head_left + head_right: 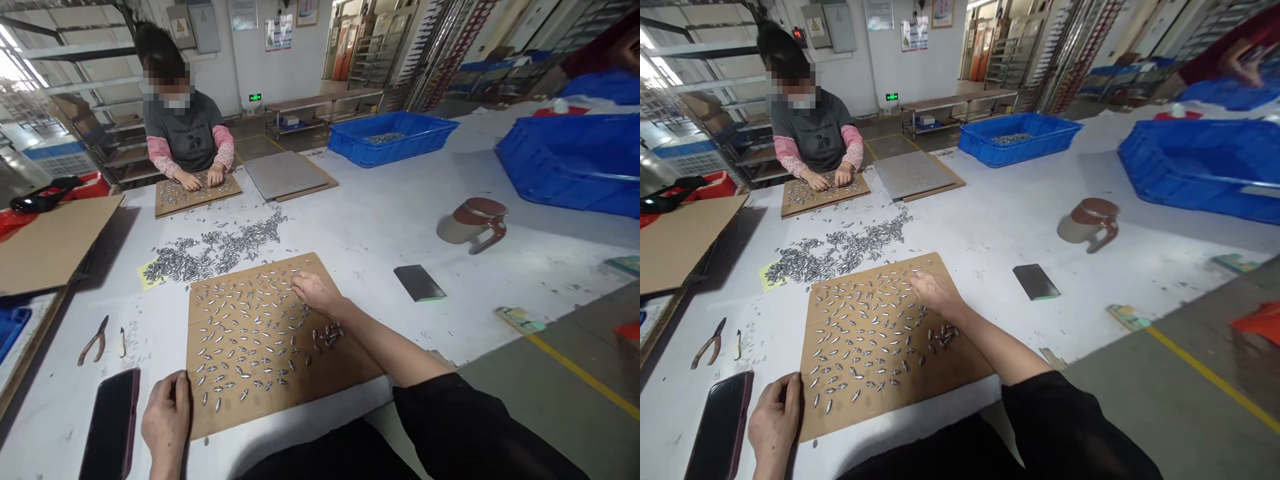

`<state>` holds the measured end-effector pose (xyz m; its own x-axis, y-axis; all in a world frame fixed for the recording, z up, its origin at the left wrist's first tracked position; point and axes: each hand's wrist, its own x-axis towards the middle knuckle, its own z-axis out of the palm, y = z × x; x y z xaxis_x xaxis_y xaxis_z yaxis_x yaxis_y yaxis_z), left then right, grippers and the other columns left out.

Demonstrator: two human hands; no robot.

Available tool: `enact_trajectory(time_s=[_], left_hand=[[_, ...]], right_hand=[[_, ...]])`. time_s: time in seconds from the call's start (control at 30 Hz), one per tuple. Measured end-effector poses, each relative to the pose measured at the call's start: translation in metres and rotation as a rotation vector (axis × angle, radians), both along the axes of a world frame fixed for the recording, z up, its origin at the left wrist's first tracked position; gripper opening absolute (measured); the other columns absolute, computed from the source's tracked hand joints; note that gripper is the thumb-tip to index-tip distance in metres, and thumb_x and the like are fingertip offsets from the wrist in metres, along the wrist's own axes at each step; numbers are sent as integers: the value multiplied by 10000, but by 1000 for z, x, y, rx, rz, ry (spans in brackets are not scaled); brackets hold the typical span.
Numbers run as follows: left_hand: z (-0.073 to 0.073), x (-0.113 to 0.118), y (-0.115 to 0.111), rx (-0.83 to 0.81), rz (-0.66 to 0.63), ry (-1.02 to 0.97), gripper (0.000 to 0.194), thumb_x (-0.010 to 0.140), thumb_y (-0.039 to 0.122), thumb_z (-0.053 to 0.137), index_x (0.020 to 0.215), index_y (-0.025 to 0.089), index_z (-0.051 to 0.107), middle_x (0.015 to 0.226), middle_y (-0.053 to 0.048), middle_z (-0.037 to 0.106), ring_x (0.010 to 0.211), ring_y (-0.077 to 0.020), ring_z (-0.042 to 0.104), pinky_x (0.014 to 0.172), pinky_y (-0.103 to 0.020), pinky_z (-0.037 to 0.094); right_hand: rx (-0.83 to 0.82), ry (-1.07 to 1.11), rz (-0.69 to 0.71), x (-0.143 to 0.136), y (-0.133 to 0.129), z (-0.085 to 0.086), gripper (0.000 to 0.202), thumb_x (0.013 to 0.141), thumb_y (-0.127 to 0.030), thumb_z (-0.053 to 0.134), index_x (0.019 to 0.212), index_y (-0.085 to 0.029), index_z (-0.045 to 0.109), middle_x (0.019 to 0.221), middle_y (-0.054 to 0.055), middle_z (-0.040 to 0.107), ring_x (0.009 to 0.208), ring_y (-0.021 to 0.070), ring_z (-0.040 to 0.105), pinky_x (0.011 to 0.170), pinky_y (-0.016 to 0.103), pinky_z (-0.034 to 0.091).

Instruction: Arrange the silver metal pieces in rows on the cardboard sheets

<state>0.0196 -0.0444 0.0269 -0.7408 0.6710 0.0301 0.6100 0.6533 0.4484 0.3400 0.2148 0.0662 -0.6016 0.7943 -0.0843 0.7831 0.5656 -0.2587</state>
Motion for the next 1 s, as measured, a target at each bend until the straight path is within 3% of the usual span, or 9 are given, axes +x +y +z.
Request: enact_trajectory(time_s=[0.17, 0.27, 0.47, 0.67, 0.8, 1.0], left_hand=[[1, -2, 1, -16, 15, 2, 288, 905, 474, 542, 905, 271, 747, 1052, -60, 754, 810, -214, 664, 628, -301, 463], [1, -3, 2, -9, 8, 7, 292, 899, 482, 544, 903, 274, 749, 1036, -62, 757, 789, -213, 657, 641, -311, 468], [2, -2, 4, -5, 10, -2, 304, 891, 482, 540, 920, 264, 750, 1056, -72, 752, 842, -231, 662, 697, -340, 478], [4, 0, 5, -25, 6, 7, 345, 906, 507, 510, 956, 258, 744, 1081, -78, 736, 846, -229, 649, 715, -348, 473], [4, -1, 5, -9, -10, 22, 334, 908, 494, 514, 932, 252, 741, 1055, -76, 736, 865, -233, 646, 733, -351, 471], [7, 0, 7, -7, -10, 16, 338, 894, 491, 519, 943, 240, 740, 1062, -88, 736, 938, -258, 648, 759, -360, 470]], right_hand=[[-3, 17, -59, 29, -10, 1, 231, 1037, -203, 478, 1003, -191, 707, 1051, 82, 697, 963, 201, 620, 779, 271, 378], [-23, 3, 6, 40, -18, -5, 204, 1024, -191, 503, 1013, -190, 706, 1052, 76, 693, 963, 194, 615, 781, 264, 379], [0, 0, 49, 38, -16, -19, 238, 1045, -222, 464, 1005, -170, 692, 1041, 93, 664, 963, 197, 591, 801, 272, 393], [5, -35, 90, 37, -8, -17, 178, 1024, -211, 480, 978, -146, 639, 1019, 110, 654, 915, 213, 582, 801, 303, 394], [50, 40, 56, 44, -31, -12, 191, 1039, -187, 423, 1001, -153, 607, 996, 104, 652, 903, 210, 578, 787, 302, 387], [1, 101, 164, 36, -87, -16, 127, 1006, -181, 506, 957, -166, 623, 983, 72, 665, 827, 177, 580, 693, 278, 366]])
